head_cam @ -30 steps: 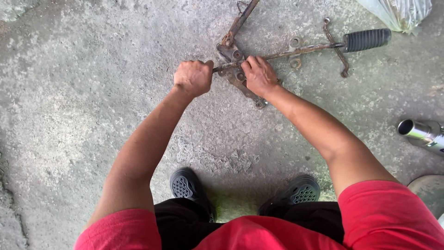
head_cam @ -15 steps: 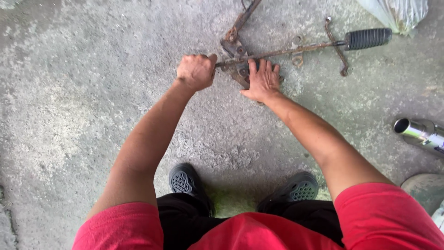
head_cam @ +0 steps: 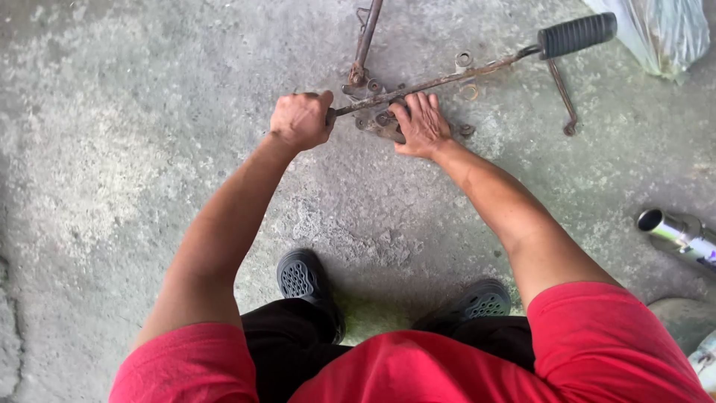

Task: The recorder is assembling or repairing a motorcycle center stand and brake pedal assembly.

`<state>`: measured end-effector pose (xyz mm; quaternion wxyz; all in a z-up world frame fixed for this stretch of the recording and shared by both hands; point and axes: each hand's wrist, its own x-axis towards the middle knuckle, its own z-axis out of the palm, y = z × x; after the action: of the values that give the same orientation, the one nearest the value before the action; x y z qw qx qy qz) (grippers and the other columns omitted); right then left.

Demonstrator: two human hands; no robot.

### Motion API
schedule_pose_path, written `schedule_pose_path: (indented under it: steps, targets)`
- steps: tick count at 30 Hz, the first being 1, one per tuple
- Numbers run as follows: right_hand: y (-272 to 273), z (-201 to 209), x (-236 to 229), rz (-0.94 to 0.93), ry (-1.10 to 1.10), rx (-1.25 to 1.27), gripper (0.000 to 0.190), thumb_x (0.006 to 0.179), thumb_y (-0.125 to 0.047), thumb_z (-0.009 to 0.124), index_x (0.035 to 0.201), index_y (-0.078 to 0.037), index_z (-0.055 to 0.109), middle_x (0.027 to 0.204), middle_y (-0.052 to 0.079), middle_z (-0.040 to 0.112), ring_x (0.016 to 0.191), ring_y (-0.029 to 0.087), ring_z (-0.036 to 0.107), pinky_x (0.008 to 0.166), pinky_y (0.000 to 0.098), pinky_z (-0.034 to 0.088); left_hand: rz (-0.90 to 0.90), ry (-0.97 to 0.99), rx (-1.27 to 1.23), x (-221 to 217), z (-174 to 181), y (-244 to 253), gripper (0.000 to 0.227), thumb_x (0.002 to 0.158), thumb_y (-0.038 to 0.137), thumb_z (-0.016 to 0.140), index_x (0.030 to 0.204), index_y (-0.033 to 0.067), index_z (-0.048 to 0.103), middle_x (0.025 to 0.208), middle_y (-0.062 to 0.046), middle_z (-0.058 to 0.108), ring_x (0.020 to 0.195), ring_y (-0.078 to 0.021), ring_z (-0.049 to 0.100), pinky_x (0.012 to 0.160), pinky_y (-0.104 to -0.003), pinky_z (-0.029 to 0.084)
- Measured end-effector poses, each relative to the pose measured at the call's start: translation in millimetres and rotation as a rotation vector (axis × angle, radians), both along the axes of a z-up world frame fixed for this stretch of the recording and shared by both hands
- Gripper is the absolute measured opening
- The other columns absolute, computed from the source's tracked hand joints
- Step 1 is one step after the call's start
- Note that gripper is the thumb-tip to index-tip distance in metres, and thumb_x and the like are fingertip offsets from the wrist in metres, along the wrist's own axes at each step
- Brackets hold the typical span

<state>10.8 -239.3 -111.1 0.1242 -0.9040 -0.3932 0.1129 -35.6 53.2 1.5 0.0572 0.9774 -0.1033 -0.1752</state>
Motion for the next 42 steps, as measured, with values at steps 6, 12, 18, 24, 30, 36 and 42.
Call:
schedule_pose_path:
  steps: [6,12,18,24,30,36,42]
  targets:
    - [65,15,18,0.198,-0.142,0.098,0.089,0.06,-0.045,0.09,0.133,-0.013,0.051,0.121,0.018,0.046,0.119,0.037,0.044,0.103,0.0521,0.034,0.172,-0.043,-0.024,-20,16,54,0.023,0.091,0.03,0.065,0.099,0.0089,0.063,0.088,-0.016,0.072,0.08,-0.0367,0.072,0.071,-0.052,0.056]
    - [124,19,36,0.276,-0.029,0.044,0.091,0.057,-0.045,0.091,0.132,-0.013,0.05,0.115,0.017,0.047,0.115,0.036,0.046,0.101,0.0509,0.035,0.325,-0.006,-0.023,-32,11,97,0.024,0.09,0.032,0.066,0.099,0.0099,0.064,0.086,-0.016,0.072,0.082,-0.0376,0.071,0.073,-0.053,0.056]
    - [144,12,52,0.344,-0.016,-0.118,0.096,0.058,-0.047,0.092,0.137,-0.013,0.05,0.12,0.017,0.049,0.118,0.035,0.048,0.102,0.0483,0.039,0.371,-0.004,-0.051,-31,3,110,0.024,0.091,0.031,0.065,0.101,0.0095,0.065,0.085,-0.017,0.072,0.081,-0.0374,0.071,0.073,-0.052,0.057]
    - [142,6,42,0.221,0.071,-0.209,0.073,0.076,-0.051,0.081,0.132,-0.013,0.051,0.151,0.031,0.032,0.139,0.05,0.033,0.113,0.0584,0.027,0.415,0.242,-0.053,-7,18,112,0.023,0.098,0.023,0.055,0.113,0.0075,0.062,0.086,-0.016,0.073,0.078,-0.0291,0.076,0.066,-0.045,0.062]
    - [162,7,37,0.083,0.161,-0.25,0.051,0.103,-0.049,0.054,0.141,-0.016,0.049,0.16,0.031,0.029,0.145,0.051,0.029,0.119,0.0613,0.025,0.292,0.158,-0.051,21,31,127,0.023,0.09,0.02,0.062,0.107,0.0071,0.07,0.096,-0.018,0.074,0.091,-0.0344,0.074,0.082,-0.047,0.059]
    - [186,40,26,-0.063,0.268,-0.443,0.11,0.071,-0.072,0.075,0.155,-0.017,0.028,0.161,0.026,0.014,0.148,0.049,0.013,0.12,0.0607,0.01,0.272,0.237,-0.065,33,36,132,0.023,0.088,0.012,0.06,0.105,0.0076,0.074,0.101,-0.019,0.074,0.098,-0.0353,0.074,0.086,-0.046,0.06]
    - [180,20,27,-0.044,0.223,-0.448,0.111,0.073,-0.074,0.071,0.16,-0.021,0.026,0.167,0.021,0.009,0.151,0.048,0.011,0.123,0.0584,0.008,0.312,0.262,-0.121,42,29,136,0.024,0.088,0.012,0.06,0.107,0.0047,0.073,0.106,-0.019,0.074,0.104,-0.0362,0.072,0.088,-0.045,0.059]
